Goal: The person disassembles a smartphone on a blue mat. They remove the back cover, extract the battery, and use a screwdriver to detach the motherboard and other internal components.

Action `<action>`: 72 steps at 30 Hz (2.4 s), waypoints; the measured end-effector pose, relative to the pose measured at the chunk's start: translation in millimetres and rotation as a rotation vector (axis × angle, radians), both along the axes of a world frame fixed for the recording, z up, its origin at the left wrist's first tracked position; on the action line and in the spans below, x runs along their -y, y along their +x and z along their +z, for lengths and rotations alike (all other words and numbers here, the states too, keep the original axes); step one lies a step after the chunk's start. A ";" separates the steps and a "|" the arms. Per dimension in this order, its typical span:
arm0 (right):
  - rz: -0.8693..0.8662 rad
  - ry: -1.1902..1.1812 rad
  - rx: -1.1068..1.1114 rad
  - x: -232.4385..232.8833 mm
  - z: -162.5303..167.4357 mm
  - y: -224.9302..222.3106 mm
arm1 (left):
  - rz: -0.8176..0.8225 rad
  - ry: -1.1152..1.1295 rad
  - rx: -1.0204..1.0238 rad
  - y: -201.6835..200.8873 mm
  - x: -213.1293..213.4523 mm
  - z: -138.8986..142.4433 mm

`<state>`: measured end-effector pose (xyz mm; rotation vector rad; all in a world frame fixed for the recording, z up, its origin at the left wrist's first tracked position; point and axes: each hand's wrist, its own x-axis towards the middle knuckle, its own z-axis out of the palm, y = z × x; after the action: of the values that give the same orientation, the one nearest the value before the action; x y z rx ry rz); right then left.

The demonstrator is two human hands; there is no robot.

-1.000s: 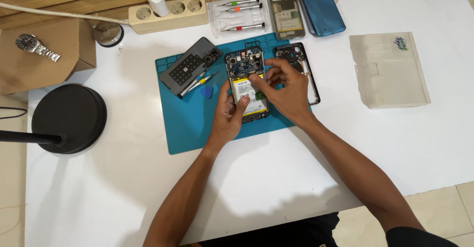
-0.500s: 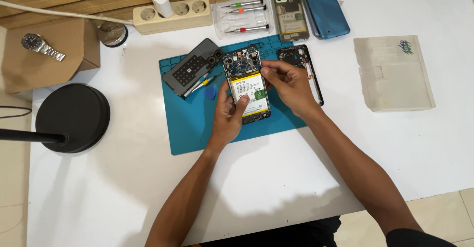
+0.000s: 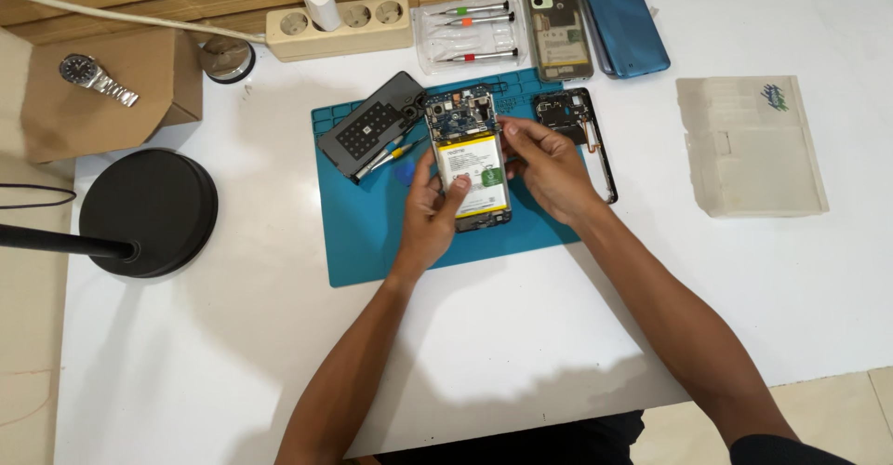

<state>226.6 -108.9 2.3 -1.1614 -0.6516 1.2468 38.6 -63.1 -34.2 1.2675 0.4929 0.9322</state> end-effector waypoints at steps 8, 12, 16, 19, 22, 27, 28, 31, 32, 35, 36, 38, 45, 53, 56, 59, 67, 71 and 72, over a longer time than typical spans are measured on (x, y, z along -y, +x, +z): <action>0.041 0.098 0.694 3.6 -14.3 -25.1 | 0.177 -0.107 0.336 -52.1 -51.0 15.0; 0.156 0.272 1.168 5.1 -15.0 -49.4 | 0.266 -0.115 0.356 -70.6 -61.5 22.7; 0.117 0.127 1.470 -8.1 -7.4 -79.6 | 0.320 -0.094 0.355 -69.2 -60.5 21.2; 0.086 0.004 1.469 -26.4 -1.6 -93.2 | 0.337 -0.120 0.376 -68.1 -60.6 21.9; 0.121 -0.047 1.406 -30.5 -1.9 -97.6 | 0.345 -0.054 0.328 -66.6 -59.5 22.3; 0.080 0.099 1.375 -29.8 -3.9 -94.9 | 0.298 -0.008 0.314 -63.2 -54.8 23.4; 0.088 0.109 1.379 -29.8 -4.0 -95.0 | 0.278 -0.010 0.323 -63.5 -54.1 23.9; 0.110 0.113 1.398 -29.8 -5.3 -99.3 | 0.273 0.005 0.303 -63.6 -53.2 25.0; 0.116 0.101 1.413 -30.6 -5.6 -101.7 | 0.272 -0.001 0.301 -63.4 -53.5 25.4; 0.107 0.091 1.385 -31.2 -6.7 -103.2 | 0.270 -0.021 0.299 -64.4 -53.0 25.2; 0.103 0.096 1.366 -32.0 -6.7 -102.9 | 0.273 -0.027 0.304 -64.1 -53.0 24.9; 0.086 0.137 1.383 -31.4 -7.2 -103.5 | 0.279 -0.029 0.300 -64.9 -53.2 24.3; 0.179 0.057 1.426 -37.9 -4.2 -106.8 | 0.291 -0.033 0.293 -65.9 -52.9 22.6; 0.133 0.133 1.373 -35.4 -4.3 -100.6 | 0.288 -0.010 0.273 -65.0 -51.5 22.5; 0.102 0.114 1.370 -37.2 -3.0 -102.3 | 0.297 -0.001 0.269 -64.3 -51.3 24.0; 0.074 0.063 1.401 -41.3 -1.6 -105.4 | 0.309 0.003 0.266 -63.6 -51.3 25.2; 0.072 0.092 1.395 -41.2 -4.1 -110.7 | 0.306 0.030 0.269 -62.6 -50.4 25.2; 0.070 0.181 1.339 -42.3 -3.2 -103.4 | 0.308 0.014 0.304 -62.5 -50.9 25.7; 0.060 0.225 1.325 -41.9 -2.5 -99.6 | 0.308 0.008 0.310 -62.4 -50.6 25.4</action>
<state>127.0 -67.0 -0.2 -1.6995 -1.7330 0.2634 -23.8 -12.4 -8.8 1.0445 0.4457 1.3656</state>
